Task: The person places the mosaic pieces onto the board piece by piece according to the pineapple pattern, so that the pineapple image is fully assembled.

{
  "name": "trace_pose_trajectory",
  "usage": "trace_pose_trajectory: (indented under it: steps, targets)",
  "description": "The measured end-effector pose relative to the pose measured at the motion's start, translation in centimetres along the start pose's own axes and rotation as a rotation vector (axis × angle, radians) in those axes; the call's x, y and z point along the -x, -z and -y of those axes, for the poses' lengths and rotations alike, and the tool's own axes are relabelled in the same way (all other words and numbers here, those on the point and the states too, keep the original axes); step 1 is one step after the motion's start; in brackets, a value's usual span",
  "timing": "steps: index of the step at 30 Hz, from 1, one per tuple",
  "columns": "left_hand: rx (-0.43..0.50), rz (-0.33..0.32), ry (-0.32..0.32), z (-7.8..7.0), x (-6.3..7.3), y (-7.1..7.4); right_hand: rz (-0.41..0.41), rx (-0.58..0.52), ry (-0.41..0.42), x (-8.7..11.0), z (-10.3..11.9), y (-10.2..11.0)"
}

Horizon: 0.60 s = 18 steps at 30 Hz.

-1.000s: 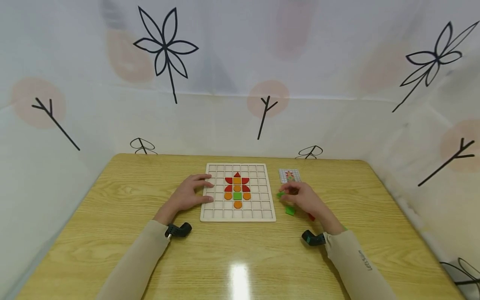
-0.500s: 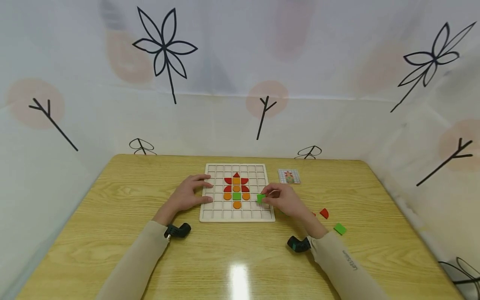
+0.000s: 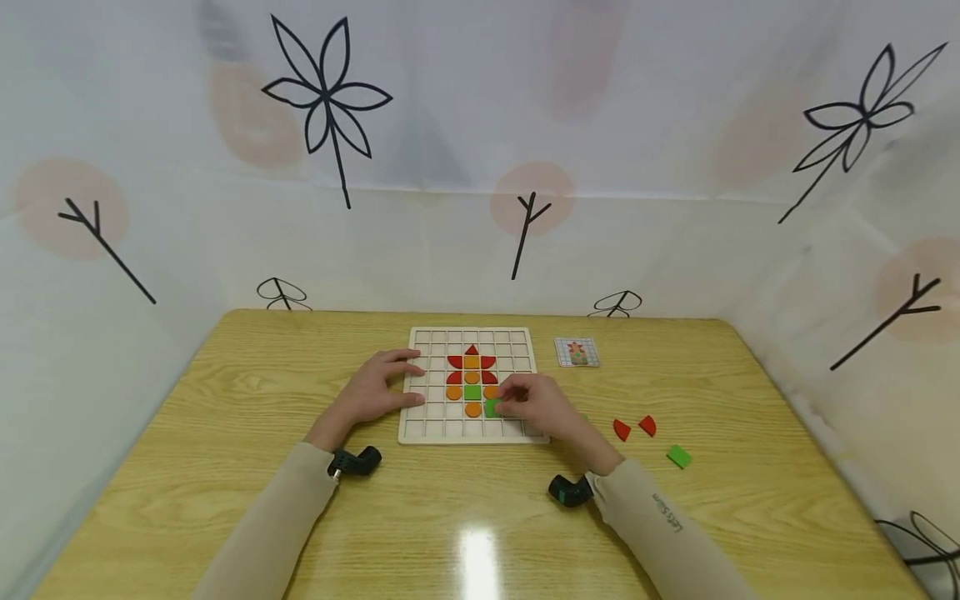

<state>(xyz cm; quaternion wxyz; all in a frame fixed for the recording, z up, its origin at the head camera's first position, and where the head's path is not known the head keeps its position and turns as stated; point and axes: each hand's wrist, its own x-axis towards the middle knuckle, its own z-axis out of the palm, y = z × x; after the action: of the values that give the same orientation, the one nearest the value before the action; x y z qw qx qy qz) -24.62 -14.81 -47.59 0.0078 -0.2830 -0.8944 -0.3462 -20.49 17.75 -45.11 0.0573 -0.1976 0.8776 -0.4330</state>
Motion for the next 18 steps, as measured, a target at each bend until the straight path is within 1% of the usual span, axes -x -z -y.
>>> trace_pose_trajectory:
  steps: [4,11,18]
  targets:
    - [-0.005,-0.004,-0.006,-0.08,0.09,0.07,0.018,0.010,0.015,0.03,0.06,-0.33]
    - [-0.008,-0.008,-0.018,0.08,0.08,0.01,-0.013,0.023,-0.001,0.08,0.23,-0.55]
    - [0.005,-0.006,-0.018,0.02,0.06,0.12,-0.020,0.009,0.011,0.08,-0.05,-0.37]
